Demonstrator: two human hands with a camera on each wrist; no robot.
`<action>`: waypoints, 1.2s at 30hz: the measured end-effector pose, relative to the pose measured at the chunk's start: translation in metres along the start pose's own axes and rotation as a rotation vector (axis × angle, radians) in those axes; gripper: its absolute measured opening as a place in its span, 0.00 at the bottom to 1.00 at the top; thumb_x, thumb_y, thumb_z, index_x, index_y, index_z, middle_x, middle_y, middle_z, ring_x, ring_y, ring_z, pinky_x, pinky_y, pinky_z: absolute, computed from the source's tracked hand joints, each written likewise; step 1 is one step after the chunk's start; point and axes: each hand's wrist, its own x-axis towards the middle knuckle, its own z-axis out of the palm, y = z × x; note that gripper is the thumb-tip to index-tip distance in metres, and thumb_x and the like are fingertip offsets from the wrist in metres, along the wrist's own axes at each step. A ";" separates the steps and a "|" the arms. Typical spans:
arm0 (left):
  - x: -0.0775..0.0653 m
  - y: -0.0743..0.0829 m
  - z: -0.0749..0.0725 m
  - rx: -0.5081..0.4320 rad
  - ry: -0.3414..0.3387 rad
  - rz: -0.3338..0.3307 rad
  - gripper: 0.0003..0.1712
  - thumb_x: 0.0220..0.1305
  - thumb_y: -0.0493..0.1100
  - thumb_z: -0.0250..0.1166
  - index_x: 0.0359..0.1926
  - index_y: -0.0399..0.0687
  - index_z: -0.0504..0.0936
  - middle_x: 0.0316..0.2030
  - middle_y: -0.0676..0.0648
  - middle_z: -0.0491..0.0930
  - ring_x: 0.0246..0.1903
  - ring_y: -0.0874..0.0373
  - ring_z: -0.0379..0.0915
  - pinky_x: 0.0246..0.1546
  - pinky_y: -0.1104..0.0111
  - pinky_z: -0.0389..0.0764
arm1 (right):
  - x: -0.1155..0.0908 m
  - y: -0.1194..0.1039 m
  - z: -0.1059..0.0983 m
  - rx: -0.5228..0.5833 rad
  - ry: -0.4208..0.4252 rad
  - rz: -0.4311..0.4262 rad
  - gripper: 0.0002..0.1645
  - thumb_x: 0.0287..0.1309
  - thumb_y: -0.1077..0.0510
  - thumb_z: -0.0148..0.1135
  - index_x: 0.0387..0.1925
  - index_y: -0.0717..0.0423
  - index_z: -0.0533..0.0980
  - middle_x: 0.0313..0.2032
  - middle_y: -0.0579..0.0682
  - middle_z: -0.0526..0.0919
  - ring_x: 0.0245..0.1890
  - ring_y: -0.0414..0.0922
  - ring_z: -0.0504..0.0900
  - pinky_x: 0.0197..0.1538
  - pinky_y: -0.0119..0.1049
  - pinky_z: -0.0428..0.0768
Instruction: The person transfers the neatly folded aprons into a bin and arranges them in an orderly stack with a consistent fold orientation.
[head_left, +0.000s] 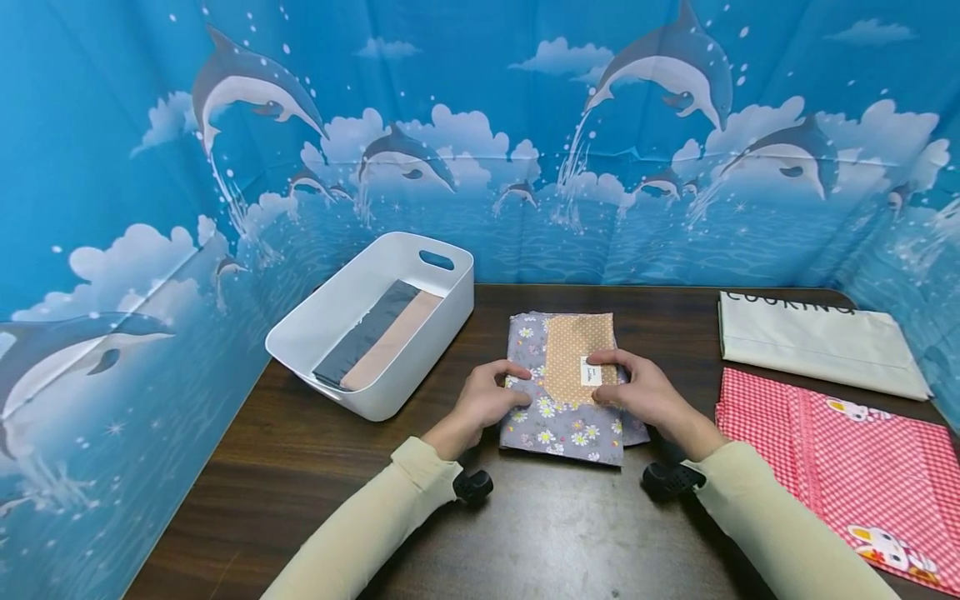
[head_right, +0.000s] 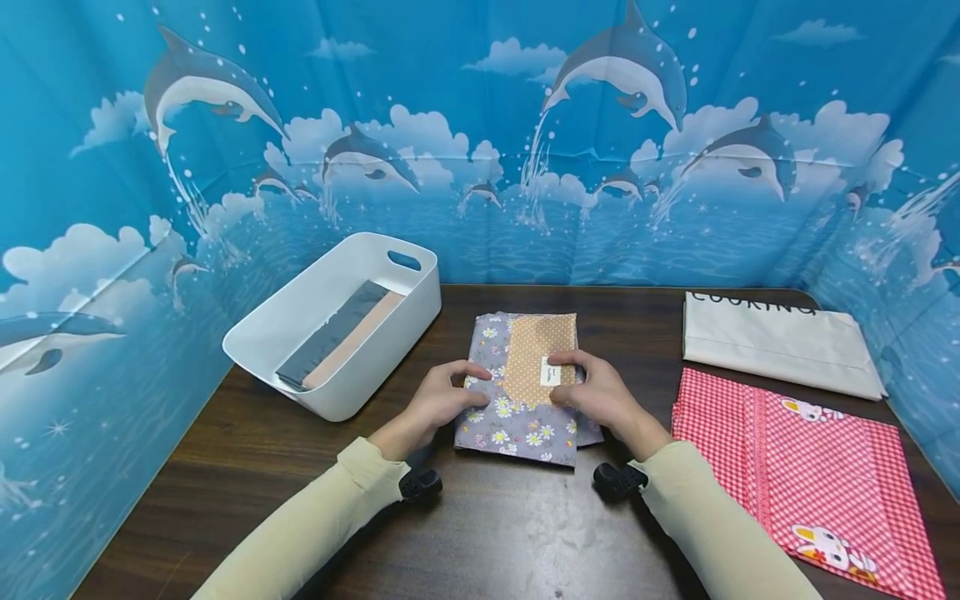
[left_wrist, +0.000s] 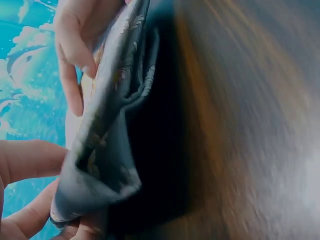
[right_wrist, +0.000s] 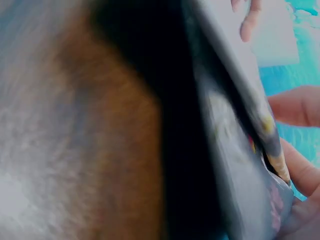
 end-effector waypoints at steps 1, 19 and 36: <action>-0.001 0.001 0.000 -0.028 -0.014 -0.004 0.18 0.56 0.34 0.76 0.49 0.51 0.91 0.57 0.44 0.83 0.50 0.51 0.71 0.52 0.61 0.76 | -0.001 -0.001 -0.001 0.015 -0.008 0.003 0.36 0.63 0.58 0.71 0.73 0.53 0.75 0.80 0.58 0.67 0.82 0.61 0.60 0.72 0.58 0.69; -0.002 0.001 0.008 -0.105 -0.045 0.003 0.25 0.56 0.29 0.74 0.55 0.47 0.86 0.63 0.39 0.79 0.55 0.49 0.71 0.51 0.65 0.73 | -0.010 -0.018 -0.003 -0.086 -0.027 -0.052 0.43 0.62 0.54 0.70 0.77 0.49 0.68 0.78 0.60 0.68 0.68 0.58 0.71 0.63 0.52 0.73; -0.002 -0.004 0.007 -0.109 -0.033 0.005 0.25 0.55 0.29 0.75 0.54 0.49 0.87 0.61 0.40 0.81 0.53 0.50 0.72 0.48 0.66 0.73 | -0.007 -0.005 -0.002 0.025 -0.033 -0.021 0.43 0.62 0.58 0.72 0.77 0.54 0.68 0.81 0.61 0.63 0.79 0.62 0.61 0.68 0.58 0.71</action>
